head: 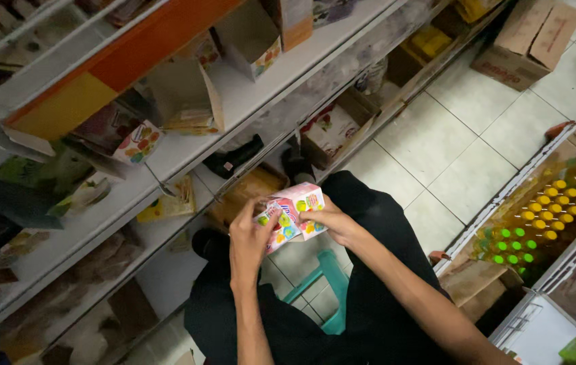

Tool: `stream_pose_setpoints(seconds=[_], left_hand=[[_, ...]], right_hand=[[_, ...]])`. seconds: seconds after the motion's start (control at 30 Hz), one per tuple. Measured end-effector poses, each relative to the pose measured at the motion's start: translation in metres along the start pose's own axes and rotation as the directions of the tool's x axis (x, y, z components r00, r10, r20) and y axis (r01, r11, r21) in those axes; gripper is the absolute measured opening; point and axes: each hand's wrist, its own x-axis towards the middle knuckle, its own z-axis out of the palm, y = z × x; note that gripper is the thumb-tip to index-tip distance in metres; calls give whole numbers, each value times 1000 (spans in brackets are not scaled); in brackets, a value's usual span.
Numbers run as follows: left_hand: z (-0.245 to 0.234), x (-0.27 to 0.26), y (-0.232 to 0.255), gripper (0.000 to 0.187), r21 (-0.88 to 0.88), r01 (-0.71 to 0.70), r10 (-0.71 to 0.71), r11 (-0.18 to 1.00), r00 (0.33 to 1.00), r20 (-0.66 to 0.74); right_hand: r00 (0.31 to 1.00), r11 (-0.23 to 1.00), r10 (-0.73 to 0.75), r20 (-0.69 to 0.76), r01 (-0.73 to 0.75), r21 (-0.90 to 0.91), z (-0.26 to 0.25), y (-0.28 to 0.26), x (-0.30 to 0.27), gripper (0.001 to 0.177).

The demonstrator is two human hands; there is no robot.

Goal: The person sits on a low stool in a store aisle and restocks shelves with small packets of Nutriell candy. They repeatedly pick packets from a cardboard box on the floor, arrange them into stacks, and place them onto the metal shelves.

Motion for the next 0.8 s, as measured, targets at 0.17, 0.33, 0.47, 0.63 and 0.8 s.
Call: stream_pose_setpoints(seconds=[0.17,0.33,0.47,0.63,0.8], left_hand=[[-7,3,-5,35,5,-21,21,1000,1000,-11],[-7,-1,-23,39,175,-134,140,975,990,-21],[-7,1,-40,67,368,-102,165,924,976,-144],[-27,-18,-40,101,429,7,110,903,962,-249],[-50,-43,-34,120,123,407,-386,905,908,-165]], right_hand=[[999,998,28,-20,-28,-48,23,-8,1,45],[996,998,43,-79,-40,44,60,-6,-6,49],[974,967,175,-143,-143,210,79,18,-4,34],[958,934,251,-139,-201,297,100,51,-9,20],[965,938,253,-70,-227,263,112,71,-14,28]])
